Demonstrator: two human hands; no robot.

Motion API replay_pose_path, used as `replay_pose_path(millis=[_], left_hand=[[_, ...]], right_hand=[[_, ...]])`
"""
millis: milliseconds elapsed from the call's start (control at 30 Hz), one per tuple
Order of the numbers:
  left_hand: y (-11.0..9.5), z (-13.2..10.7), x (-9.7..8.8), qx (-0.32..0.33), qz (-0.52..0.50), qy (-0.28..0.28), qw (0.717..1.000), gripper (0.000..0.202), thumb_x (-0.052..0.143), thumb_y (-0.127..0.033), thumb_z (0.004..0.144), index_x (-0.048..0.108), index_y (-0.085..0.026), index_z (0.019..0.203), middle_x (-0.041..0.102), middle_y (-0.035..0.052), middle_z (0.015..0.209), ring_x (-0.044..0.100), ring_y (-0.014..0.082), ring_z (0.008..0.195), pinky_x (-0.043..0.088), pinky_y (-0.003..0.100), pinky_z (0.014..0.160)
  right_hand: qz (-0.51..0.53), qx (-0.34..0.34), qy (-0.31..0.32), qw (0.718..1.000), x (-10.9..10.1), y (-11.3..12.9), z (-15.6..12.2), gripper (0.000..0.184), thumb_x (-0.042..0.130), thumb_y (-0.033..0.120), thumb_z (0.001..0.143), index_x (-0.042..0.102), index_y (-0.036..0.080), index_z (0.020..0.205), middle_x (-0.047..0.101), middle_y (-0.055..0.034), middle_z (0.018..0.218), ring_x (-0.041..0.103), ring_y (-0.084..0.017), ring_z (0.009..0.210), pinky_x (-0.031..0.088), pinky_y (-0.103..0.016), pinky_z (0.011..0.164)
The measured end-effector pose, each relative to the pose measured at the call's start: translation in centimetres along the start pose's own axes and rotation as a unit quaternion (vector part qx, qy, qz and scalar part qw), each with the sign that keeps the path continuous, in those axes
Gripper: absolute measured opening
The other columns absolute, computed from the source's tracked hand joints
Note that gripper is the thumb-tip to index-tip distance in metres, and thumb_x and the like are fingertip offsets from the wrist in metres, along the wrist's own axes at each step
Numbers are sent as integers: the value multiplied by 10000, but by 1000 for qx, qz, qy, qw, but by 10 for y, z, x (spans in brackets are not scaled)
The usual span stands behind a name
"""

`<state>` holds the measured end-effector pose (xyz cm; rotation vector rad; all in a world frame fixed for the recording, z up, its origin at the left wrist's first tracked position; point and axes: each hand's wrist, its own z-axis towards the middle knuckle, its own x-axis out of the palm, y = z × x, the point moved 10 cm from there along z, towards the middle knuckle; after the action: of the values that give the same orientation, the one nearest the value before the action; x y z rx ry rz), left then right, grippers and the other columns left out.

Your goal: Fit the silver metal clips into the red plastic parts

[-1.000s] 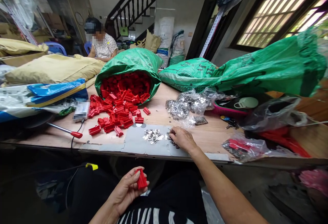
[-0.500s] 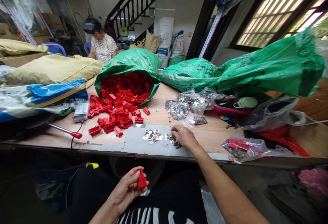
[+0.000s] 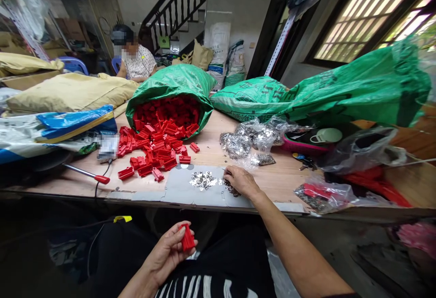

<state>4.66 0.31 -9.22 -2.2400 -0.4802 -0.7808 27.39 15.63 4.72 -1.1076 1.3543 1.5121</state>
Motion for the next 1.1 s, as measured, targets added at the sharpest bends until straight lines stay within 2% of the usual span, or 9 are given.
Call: replay_pose_path(millis=[300,533,867,1000,1100], left_hand=[[2,-1,1,-3,4,-2,1000,412,724,-219,758,543,-136,1119,697,84,893,712,238,792,555,349,738],[3,-1,0,-5,7,-3,1000,422,726,-223,756,540,-137,1124,699,84,893,713,240,786,555,354,742],[3,1,4,-7,1,13,1000,430,747,-232,730,562,-136,1105,702,94,901,714,243,788,555,350,735],[-12,0,8,28,2,1,1000,422,762,-229,712,570,-153,1079,704,90,936,709,236,808,554,351,744],[-41,-4,17,114,19,-12,993,398,769,-215,702,567,-171,1042,709,90,995,697,211,820,557,341,738]], right_hand=[[0,-9,2,1000,-4,-5,-3,134,550,268,860,648,247,949,670,-18,987,616,-180,922,416,-235,716],[4,-18,5,1000,-1,-1,-3,108,547,224,841,652,233,862,673,-11,923,616,-160,886,409,-224,726],[44,-19,-15,999,-14,-1,-5,107,521,206,828,611,220,884,681,-23,859,618,-173,804,408,-241,677],[89,-40,-29,995,-18,5,-5,127,487,245,859,606,207,880,682,-20,902,613,-155,818,434,-239,717],[178,-60,-38,982,-17,16,-11,166,469,292,875,603,193,886,676,-21,875,603,-151,793,446,-242,728]])
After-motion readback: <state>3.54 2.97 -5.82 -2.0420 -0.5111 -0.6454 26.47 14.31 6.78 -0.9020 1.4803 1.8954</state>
